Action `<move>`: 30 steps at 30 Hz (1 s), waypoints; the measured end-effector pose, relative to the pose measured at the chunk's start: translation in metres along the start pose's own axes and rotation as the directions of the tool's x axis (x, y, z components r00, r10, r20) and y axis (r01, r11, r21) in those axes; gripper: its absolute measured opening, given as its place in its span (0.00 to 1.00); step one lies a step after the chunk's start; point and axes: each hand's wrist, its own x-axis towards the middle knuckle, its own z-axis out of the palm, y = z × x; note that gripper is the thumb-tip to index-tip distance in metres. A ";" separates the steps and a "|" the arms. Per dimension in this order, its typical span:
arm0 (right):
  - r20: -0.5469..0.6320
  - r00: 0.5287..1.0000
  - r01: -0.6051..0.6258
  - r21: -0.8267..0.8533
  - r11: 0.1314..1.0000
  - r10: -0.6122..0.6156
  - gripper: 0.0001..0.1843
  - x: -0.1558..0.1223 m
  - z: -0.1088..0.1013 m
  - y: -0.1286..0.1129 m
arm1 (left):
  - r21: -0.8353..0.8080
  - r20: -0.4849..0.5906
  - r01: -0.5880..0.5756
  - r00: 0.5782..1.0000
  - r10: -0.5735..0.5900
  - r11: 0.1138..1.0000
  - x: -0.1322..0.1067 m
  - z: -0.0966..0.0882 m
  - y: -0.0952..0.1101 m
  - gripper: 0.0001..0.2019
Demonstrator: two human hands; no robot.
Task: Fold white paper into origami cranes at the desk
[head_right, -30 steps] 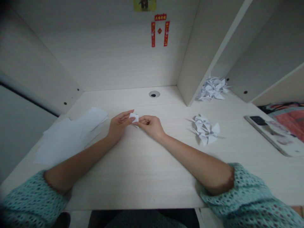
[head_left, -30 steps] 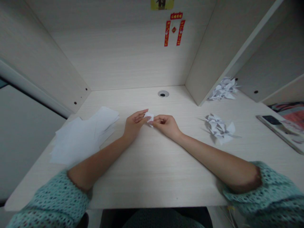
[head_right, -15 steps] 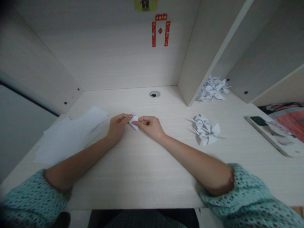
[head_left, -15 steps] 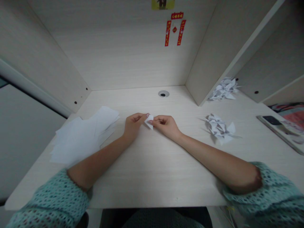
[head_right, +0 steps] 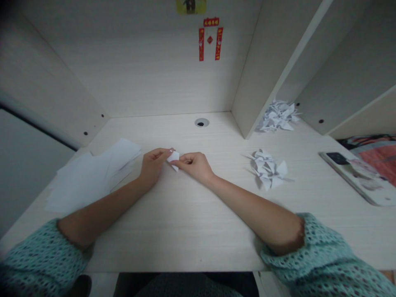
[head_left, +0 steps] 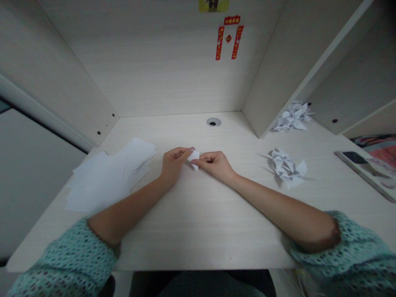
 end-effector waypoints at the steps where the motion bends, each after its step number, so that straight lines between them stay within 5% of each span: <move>1: 0.007 1.000 -0.001 -0.006 1.000 0.001 0.24 0.000 0.000 0.000 | -0.004 -0.017 0.003 1.000 -0.003 1.000 0.000 0.000 0.000 0.12; 17: 0.077 0.997 0.021 0.003 1.000 -0.021 0.19 0.003 0.000 0.006 | 0.001 -0.117 0.020 0.993 -0.020 1.000 0.003 0.001 0.003 0.13; 30: 0.071 0.994 0.094 -0.174 0.980 -0.082 0.21 -0.001 0.000 0.007 | -0.064 -0.159 0.045 0.986 -0.055 0.997 0.005 0.002 0.001 0.11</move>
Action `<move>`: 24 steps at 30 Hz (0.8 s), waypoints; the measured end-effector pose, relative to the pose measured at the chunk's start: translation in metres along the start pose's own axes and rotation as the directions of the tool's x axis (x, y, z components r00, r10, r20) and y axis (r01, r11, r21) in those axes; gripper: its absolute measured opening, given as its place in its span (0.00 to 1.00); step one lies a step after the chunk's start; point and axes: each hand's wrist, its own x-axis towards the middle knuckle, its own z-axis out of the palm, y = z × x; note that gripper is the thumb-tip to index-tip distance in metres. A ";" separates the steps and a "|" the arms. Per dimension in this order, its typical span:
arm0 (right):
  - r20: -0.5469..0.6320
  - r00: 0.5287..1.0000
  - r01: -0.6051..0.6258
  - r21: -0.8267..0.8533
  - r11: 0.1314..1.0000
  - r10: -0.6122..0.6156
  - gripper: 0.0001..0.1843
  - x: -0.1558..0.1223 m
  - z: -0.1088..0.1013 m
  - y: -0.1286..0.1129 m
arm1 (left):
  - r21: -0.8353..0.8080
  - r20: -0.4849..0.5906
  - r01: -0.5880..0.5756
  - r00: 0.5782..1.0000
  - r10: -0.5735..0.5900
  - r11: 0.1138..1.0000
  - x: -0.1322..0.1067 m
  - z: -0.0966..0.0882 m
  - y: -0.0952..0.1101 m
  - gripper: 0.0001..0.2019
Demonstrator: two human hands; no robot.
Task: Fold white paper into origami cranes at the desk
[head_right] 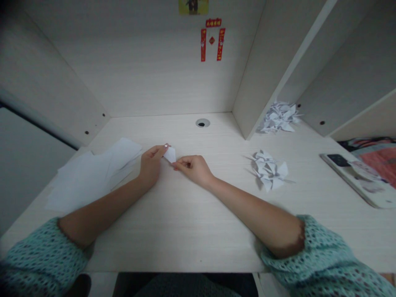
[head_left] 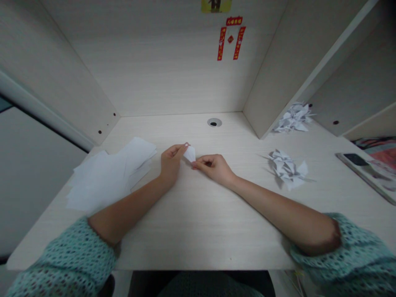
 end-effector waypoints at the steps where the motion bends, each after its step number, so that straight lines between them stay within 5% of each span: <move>1: 0.004 1.000 0.003 -0.003 1.000 -0.003 0.21 0.000 0.000 0.000 | -0.007 -0.004 0.005 1.000 -0.005 1.000 0.000 0.000 0.000 0.11; 17: -0.026 0.997 0.068 -0.039 0.997 -0.069 0.18 -0.001 0.003 0.004 | -0.058 -0.010 -0.029 1.000 0.029 0.998 0.001 -0.001 -0.001 0.12; 24: -0.066 0.992 0.113 0.060 0.992 -0.109 0.17 -0.003 0.001 0.000 | -0.140 0.143 -0.048 0.987 0.068 0.989 0.004 -0.005 -0.005 0.14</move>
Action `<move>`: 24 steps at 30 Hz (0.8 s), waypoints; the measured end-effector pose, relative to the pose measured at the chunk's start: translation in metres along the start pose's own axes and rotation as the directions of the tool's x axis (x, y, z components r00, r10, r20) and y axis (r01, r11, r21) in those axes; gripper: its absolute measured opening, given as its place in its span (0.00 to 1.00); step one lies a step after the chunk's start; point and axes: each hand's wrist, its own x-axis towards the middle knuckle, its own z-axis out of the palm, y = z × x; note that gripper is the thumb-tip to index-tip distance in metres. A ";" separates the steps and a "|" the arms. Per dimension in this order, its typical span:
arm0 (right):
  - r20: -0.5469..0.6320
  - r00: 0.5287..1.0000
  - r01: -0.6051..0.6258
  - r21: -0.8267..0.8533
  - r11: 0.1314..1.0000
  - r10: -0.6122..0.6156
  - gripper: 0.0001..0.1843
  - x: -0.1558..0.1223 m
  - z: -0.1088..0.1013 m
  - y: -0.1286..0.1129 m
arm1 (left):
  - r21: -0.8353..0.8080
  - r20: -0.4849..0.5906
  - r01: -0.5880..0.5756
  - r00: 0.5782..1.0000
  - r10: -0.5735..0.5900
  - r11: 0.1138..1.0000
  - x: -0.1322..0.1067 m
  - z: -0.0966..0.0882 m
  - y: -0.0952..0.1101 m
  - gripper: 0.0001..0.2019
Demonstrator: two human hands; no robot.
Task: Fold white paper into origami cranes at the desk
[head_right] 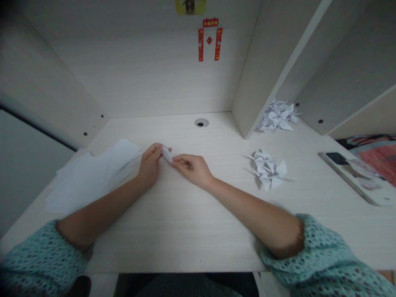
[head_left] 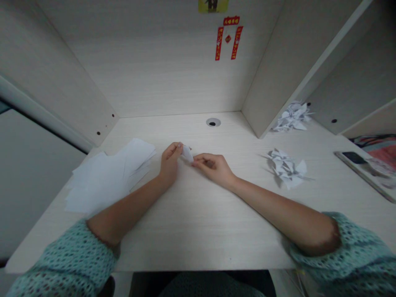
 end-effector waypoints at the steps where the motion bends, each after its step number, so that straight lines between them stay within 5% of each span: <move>1: 0.008 1.000 0.007 0.041 0.999 -0.007 0.17 0.001 -0.001 -0.001 | 0.006 0.029 -0.005 1.000 0.005 1.000 0.000 -0.001 0.000 0.14; 5: 0.035 0.996 0.078 -0.009 0.997 -0.077 0.19 0.005 -0.004 -0.001 | 0.105 0.149 -0.096 0.986 0.079 0.990 -0.001 -0.004 0.000 0.13; 10: 0.159 0.963 0.240 -0.140 0.961 -0.218 0.18 0.008 -0.005 -0.004 | 0.275 0.355 -0.345 0.904 0.238 0.897 -0.006 -0.004 0.005 0.16; 15: 0.124 0.979 0.165 -0.001 0.986 -0.164 0.14 0.005 -0.003 -0.005 | 0.283 0.429 -0.421 0.859 0.279 0.862 -0.010 0.000 0.008 0.17; 18: 0.027 0.999 0.035 0.111 0.993 -0.038 0.15 0.005 -0.001 -0.004 | 0.269 0.412 -0.397 0.871 0.268 0.877 -0.010 0.000 0.008 0.16; 24: -0.176 0.978 -0.078 0.211 0.974 0.116 0.18 0.007 -0.001 -0.001 | 0.271 0.304 -0.169 0.949 0.082 0.948 -0.011 0.002 0.007 0.17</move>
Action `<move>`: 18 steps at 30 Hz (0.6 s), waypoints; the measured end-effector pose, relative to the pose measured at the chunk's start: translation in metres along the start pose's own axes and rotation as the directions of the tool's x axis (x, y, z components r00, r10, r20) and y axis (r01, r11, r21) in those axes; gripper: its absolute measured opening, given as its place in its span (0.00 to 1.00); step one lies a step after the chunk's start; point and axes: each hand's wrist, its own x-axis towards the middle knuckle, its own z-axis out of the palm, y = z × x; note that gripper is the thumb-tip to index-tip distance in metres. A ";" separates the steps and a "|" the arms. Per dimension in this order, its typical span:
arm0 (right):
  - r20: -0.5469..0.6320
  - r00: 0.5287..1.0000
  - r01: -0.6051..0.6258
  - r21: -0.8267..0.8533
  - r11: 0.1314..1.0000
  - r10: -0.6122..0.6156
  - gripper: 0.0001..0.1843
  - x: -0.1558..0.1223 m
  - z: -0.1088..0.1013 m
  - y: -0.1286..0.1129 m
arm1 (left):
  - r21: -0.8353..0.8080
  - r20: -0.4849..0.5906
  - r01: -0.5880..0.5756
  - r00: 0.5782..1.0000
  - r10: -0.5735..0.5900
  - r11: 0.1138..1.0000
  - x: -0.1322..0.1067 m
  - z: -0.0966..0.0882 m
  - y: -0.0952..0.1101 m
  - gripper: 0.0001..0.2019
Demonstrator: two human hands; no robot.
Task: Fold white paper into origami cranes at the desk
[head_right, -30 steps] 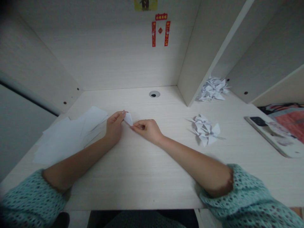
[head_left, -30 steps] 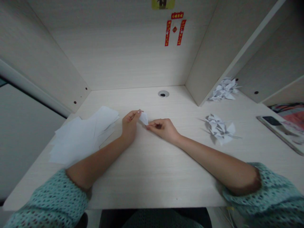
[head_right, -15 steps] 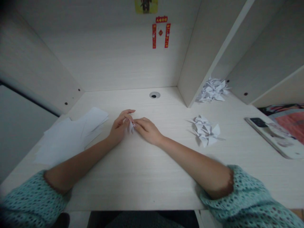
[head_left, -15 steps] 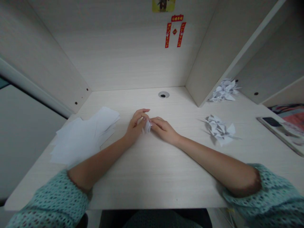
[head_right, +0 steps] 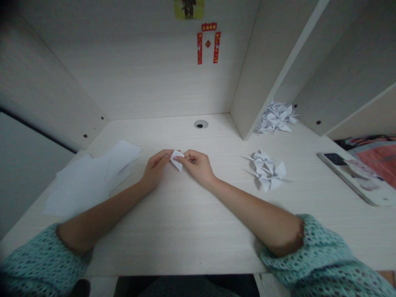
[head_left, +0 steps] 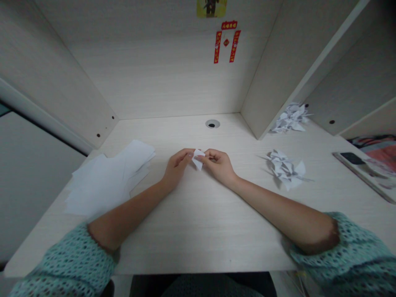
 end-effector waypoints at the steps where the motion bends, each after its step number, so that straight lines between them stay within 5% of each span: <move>1: -0.016 1.000 -0.008 0.000 1.000 0.008 0.18 0.001 0.000 0.001 | 0.000 -0.005 0.012 1.000 -0.012 1.000 0.000 0.001 0.000 0.16; 6: -0.056 0.998 0.023 0.005 1.000 -0.022 0.16 0.002 -0.001 0.004 | -0.034 -0.130 0.116 0.984 -0.119 0.993 0.003 0.002 -0.003 0.15; 11: -0.059 0.982 0.168 -0.136 0.976 -0.177 0.31 -0.001 -0.002 0.001 | -0.098 -0.140 0.197 0.968 -0.209 0.976 0.004 0.002 -0.005 0.16; 18: -0.024 0.967 0.241 -0.236 0.941 -0.254 0.23 -0.005 -0.003 -0.004 | -0.175 -0.159 0.227 0.954 -0.255 0.958 0.004 0.004 -0.003 0.17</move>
